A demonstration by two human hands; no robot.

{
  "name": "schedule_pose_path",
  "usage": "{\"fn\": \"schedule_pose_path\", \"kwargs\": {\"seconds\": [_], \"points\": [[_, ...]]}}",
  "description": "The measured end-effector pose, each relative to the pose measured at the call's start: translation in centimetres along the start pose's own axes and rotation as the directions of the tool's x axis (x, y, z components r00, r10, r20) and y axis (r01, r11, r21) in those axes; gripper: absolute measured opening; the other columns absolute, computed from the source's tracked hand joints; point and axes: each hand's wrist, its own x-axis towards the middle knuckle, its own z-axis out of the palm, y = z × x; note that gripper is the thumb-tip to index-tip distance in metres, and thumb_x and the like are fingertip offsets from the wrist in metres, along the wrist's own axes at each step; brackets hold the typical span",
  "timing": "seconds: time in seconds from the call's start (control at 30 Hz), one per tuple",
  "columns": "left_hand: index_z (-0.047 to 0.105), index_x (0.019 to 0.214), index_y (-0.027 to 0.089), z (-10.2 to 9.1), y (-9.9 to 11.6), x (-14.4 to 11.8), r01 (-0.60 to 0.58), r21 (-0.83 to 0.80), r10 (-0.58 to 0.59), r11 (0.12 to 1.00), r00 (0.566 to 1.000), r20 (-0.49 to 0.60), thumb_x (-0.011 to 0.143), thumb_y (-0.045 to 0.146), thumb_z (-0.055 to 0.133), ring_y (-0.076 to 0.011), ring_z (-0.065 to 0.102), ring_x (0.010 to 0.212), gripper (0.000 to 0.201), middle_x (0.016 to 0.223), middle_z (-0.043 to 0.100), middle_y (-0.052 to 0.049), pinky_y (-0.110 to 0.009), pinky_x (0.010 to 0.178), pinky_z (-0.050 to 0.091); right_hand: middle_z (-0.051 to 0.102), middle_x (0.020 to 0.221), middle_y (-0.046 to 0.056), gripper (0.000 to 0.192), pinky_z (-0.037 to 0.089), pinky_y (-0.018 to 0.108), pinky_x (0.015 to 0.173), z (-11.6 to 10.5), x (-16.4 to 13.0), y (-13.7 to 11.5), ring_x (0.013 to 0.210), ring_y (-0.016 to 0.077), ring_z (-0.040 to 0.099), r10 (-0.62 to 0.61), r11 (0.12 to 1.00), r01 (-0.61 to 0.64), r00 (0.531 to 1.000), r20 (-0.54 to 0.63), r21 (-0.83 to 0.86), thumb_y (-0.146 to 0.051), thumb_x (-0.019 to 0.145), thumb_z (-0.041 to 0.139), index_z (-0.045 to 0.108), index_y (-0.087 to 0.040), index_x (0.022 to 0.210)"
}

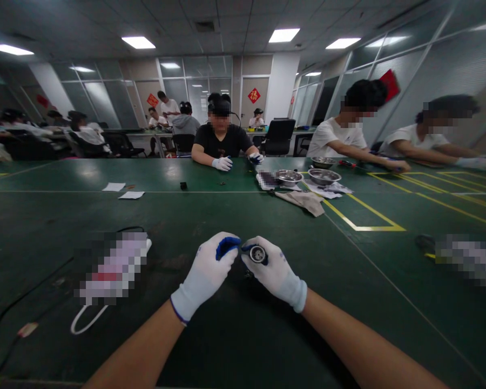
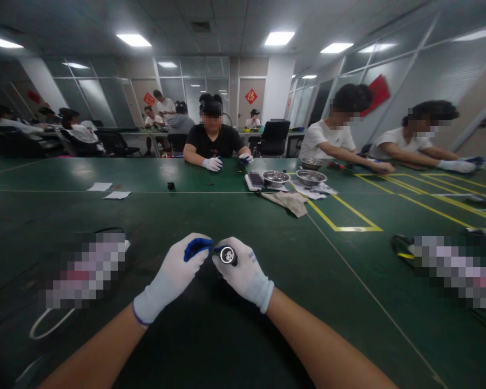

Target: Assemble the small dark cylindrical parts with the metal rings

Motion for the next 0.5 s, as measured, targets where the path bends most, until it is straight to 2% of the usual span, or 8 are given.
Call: {"fn": "schedule_pose_path", "kwargs": {"seconds": [0.1, 0.2, 0.4, 0.5], "points": [[0.073, 0.105, 0.02, 0.0, 0.3, 0.0, 0.038, -0.12, -0.034, 0.992, 0.999, 0.037, 0.088, 0.02, 0.063, -0.0232, 0.073, 0.101, 0.02, 0.105, 0.077, -0.006, -0.041, 0.096, 0.059, 0.066, 0.086, 0.001, 0.011, 0.053, 0.03, 0.067, 0.0, -0.1, -0.1, 0.076, 0.0172, 0.064, 0.002, 1.0, -0.002, 1.0, -0.01, 0.017, -0.03, 0.09, 0.066, 0.059, -0.022, 0.091], [0.073, 0.109, 0.02, 0.0, 0.7, -0.2, 0.053, -0.16, -0.047, 0.986, 0.998, 0.044, 0.087, 0.02, 0.066, -0.0232, 0.073, 0.103, 0.023, 0.107, 0.077, -0.006, -0.042, 0.096, 0.059, 0.063, 0.085, 0.0, 0.011, 0.052, 0.029, 0.063, 0.0, -0.1, -0.3, 0.072, 0.0163, 0.062, 0.001, 0.998, 0.0, 1.0, -0.01, 0.062, -0.03, 0.092, 0.063, 0.055, -0.023, 0.091], [0.074, 0.099, 0.022, 0.0, 1.2, -0.7, -0.065, -0.02, 0.066, 0.998, 0.997, 0.047, 0.087, 0.021, 0.069, -0.0215, 0.071, 0.098, 0.013, 0.103, 0.072, -0.004, -0.038, 0.091, 0.06, 0.063, 0.079, -0.001, 0.008, 0.049, 0.028, 0.061, 0.2, -0.3, -0.8, 0.067, 0.0151, 0.059, -0.042, 0.999, 0.04, 0.997, 0.067, 0.028, -0.023, 0.09, 0.061, 0.055, -0.023, 0.093], [0.074, 0.096, 0.022, 0.3, 1.2, -0.9, -0.075, 0.039, 0.074, 0.996, 0.997, 0.039, 0.085, 0.019, 0.072, -0.02, 0.069, 0.096, 0.011, 0.103, 0.068, -0.003, -0.035, 0.088, 0.06, 0.064, 0.08, -0.001, 0.009, 0.049, 0.029, 0.061, 0.3, -0.4, -0.8, 0.067, 0.0152, 0.06, -0.03, 0.999, 0.028, 0.995, 0.094, 0.026, -0.022, 0.089, 0.061, 0.054, -0.022, 0.095]]}}
